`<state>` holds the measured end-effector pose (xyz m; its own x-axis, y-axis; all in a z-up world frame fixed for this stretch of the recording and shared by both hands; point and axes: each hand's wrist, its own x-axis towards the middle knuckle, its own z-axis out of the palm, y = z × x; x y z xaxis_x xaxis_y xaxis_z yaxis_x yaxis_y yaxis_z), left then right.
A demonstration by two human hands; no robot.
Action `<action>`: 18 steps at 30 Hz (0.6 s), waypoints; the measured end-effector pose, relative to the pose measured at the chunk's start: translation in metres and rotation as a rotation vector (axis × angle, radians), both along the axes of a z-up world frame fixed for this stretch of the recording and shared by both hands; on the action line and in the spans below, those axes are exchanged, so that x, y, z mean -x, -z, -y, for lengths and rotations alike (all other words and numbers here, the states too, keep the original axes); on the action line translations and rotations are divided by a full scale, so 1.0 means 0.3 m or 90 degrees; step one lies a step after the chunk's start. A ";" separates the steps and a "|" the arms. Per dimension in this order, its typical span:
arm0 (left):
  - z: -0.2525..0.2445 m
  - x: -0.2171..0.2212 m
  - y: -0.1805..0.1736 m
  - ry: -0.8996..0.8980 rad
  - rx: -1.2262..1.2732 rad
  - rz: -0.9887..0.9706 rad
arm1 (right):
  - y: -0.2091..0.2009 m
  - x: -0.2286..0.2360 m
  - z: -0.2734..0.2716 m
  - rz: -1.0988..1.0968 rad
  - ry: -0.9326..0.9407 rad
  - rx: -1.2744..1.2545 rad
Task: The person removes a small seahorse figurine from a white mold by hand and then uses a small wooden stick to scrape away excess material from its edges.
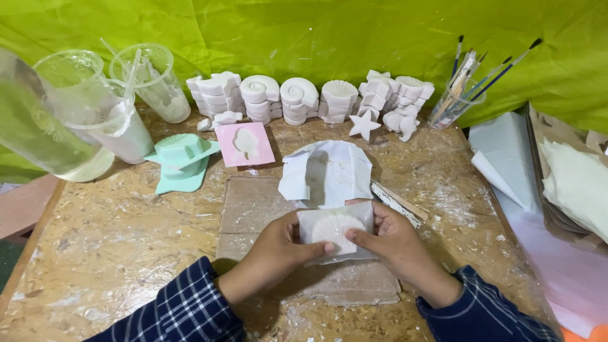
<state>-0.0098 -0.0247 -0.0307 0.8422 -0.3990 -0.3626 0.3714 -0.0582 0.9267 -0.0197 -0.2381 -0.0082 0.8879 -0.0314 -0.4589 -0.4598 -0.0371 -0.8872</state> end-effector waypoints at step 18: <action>0.023 0.036 0.002 -0.093 0.335 -0.134 | 0.079 -0.004 -0.004 -0.049 -0.059 0.116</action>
<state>-0.0205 -0.0316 -0.0314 0.8333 -0.4557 -0.3130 0.5203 0.4552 0.7225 -0.0184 -0.2369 -0.0320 0.8532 -0.0394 -0.5201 -0.5135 -0.2384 -0.8243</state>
